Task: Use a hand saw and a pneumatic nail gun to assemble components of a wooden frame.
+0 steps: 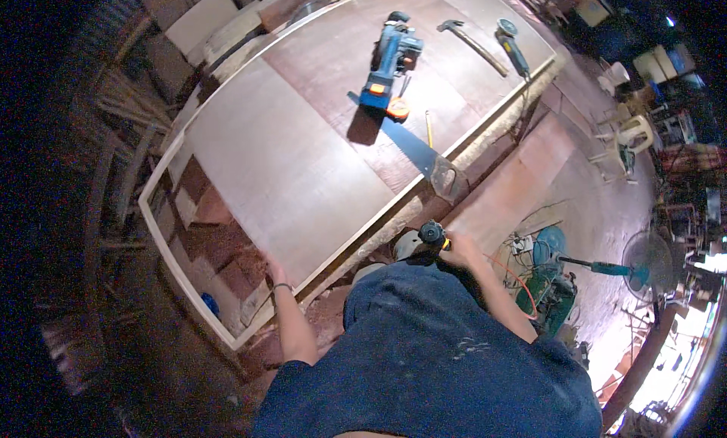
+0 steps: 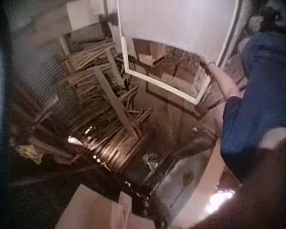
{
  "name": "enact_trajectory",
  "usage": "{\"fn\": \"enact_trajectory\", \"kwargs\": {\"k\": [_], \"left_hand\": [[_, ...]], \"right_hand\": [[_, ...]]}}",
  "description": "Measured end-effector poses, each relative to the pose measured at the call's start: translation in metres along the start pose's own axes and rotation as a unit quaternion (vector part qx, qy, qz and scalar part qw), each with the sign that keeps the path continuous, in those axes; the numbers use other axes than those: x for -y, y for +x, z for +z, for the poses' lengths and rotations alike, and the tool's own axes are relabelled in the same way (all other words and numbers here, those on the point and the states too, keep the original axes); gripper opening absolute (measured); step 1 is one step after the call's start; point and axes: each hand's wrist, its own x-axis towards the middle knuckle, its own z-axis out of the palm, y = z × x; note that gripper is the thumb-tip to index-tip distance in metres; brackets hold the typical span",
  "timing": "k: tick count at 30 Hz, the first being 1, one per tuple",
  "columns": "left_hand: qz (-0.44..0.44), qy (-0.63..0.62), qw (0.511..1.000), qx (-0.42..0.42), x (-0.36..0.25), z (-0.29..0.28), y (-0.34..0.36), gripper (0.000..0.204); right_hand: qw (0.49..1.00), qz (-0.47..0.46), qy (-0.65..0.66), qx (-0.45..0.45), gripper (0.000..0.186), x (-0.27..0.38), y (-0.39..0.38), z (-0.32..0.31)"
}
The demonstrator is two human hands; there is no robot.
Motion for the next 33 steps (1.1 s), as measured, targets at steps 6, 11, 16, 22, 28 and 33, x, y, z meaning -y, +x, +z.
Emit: {"fn": "enact_trajectory", "kwargs": {"k": [6, 11, 16, 22, 28, 33], "left_hand": [[0.006, -0.030, 0.999, 0.043, -0.001, 0.003, -0.004, 0.090], [0.017, -0.038, 0.998, 0.044, 0.013, 0.006, 0.004, 0.083], [0.045, -0.047, 0.998, -0.004, 0.025, 0.008, 0.005, 0.076], [0.154, 0.191, 0.956, -0.158, 0.038, 0.025, -0.048, 0.060], [0.270, 0.285, 0.876, -0.280, 0.064, 0.137, -0.144, 0.050], [0.280, 0.374, 0.849, -0.246, 0.105, 0.215, -0.192, 0.048]], "right_hand": [[0.992, 0.017, 0.111, -0.063, 0.057, -0.034, -0.021, 0.008], [0.982, 0.095, 0.140, -0.081, 0.057, -0.061, -0.035, 0.000], [0.959, 0.124, 0.225, -0.119, 0.057, -0.097, -0.015, -0.030], [0.941, 0.104, 0.284, -0.149, 0.049, -0.140, 0.045, -0.109], [0.939, 0.016, 0.228, -0.257, 0.051, -0.148, 0.129, -0.201], [0.898, -0.163, 0.208, -0.351, 0.051, -0.131, 0.222, -0.249]]}}
